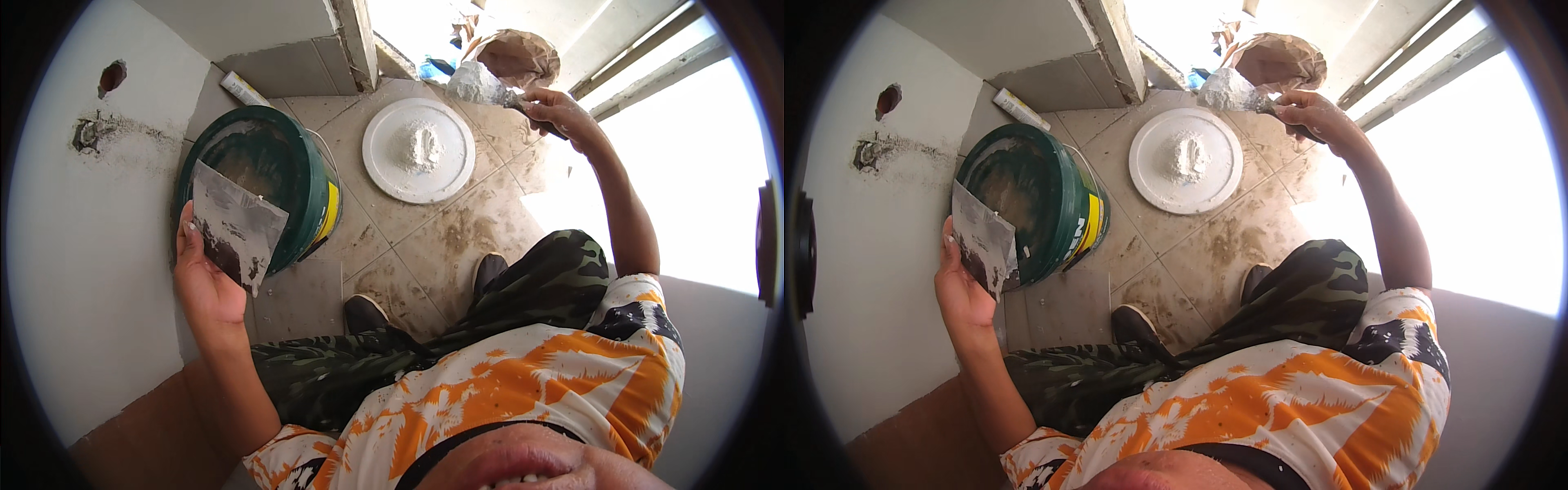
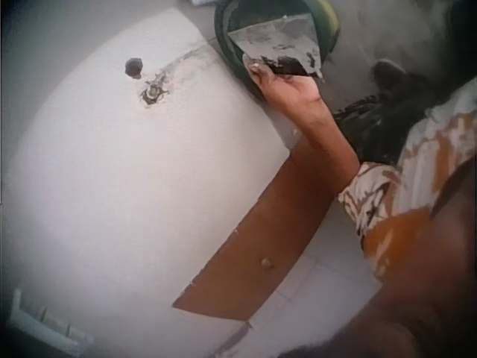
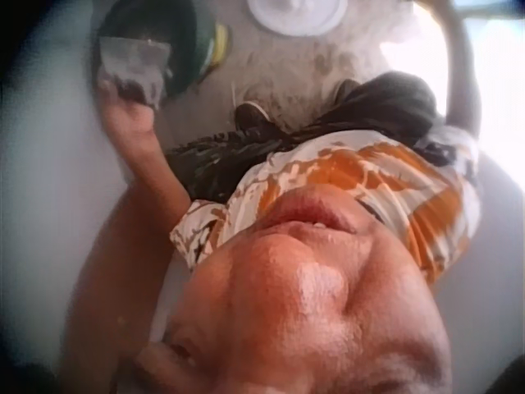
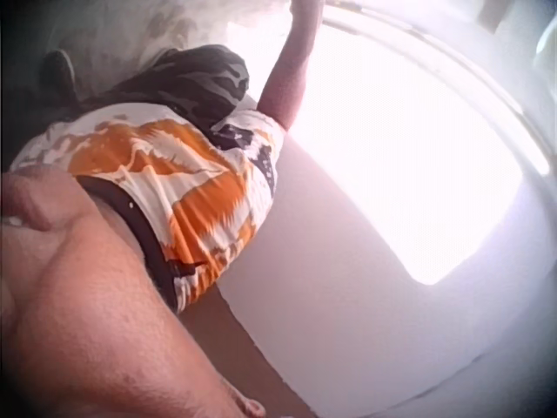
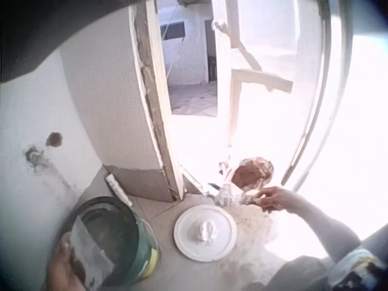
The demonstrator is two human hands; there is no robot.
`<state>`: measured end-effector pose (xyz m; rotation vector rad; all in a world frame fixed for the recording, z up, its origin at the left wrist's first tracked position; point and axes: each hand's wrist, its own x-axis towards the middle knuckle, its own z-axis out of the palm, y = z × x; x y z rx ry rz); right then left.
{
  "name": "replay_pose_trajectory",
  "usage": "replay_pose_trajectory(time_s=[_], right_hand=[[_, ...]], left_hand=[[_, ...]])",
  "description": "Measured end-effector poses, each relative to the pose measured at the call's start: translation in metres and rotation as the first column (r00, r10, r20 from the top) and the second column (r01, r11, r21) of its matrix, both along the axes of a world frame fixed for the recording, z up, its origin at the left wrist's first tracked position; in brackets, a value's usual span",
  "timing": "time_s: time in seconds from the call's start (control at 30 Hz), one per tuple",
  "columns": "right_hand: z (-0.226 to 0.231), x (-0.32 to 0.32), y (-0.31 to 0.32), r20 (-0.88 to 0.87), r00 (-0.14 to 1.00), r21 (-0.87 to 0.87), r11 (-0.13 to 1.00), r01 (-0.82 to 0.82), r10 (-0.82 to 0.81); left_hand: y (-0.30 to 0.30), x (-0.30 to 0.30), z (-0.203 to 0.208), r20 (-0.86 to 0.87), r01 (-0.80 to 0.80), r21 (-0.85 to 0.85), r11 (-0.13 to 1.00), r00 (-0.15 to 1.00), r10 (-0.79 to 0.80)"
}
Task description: The person scoops white powder from a bag into a container using a trowel, then adds liquid from a tube and mixes the contents. They also apply a sealant to the ceiling tiles using a caulking gun.
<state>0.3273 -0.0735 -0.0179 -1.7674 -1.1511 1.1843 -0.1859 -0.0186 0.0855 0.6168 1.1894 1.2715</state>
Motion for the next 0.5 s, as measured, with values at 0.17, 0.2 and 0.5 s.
replay_pose_trajectory(time_s=[0.17,0.2,0.5], right_hand=[[-0.083,-0.029,0.026,0.003,0.996,-0.131,0.987,-0.088,0.089],[-0.102,-0.032,0.037,0.032,0.993,-0.164,0.981,-0.103,0.109],[-0.128,-0.105,0.134,0.65,0.422,-0.541,0.775,-0.326,0.632]], left_hand=[[-0.003,-0.002,0.002,0.045,-0.001,0.021,1.0,0.999,0.0],[-0.004,-0.003,0.005,0.046,-0.008,0.024,1.0,0.999,0.007],[-0.011,-0.005,0.003,0.009,-0.065,0.044,0.997,0.998,0.064]])
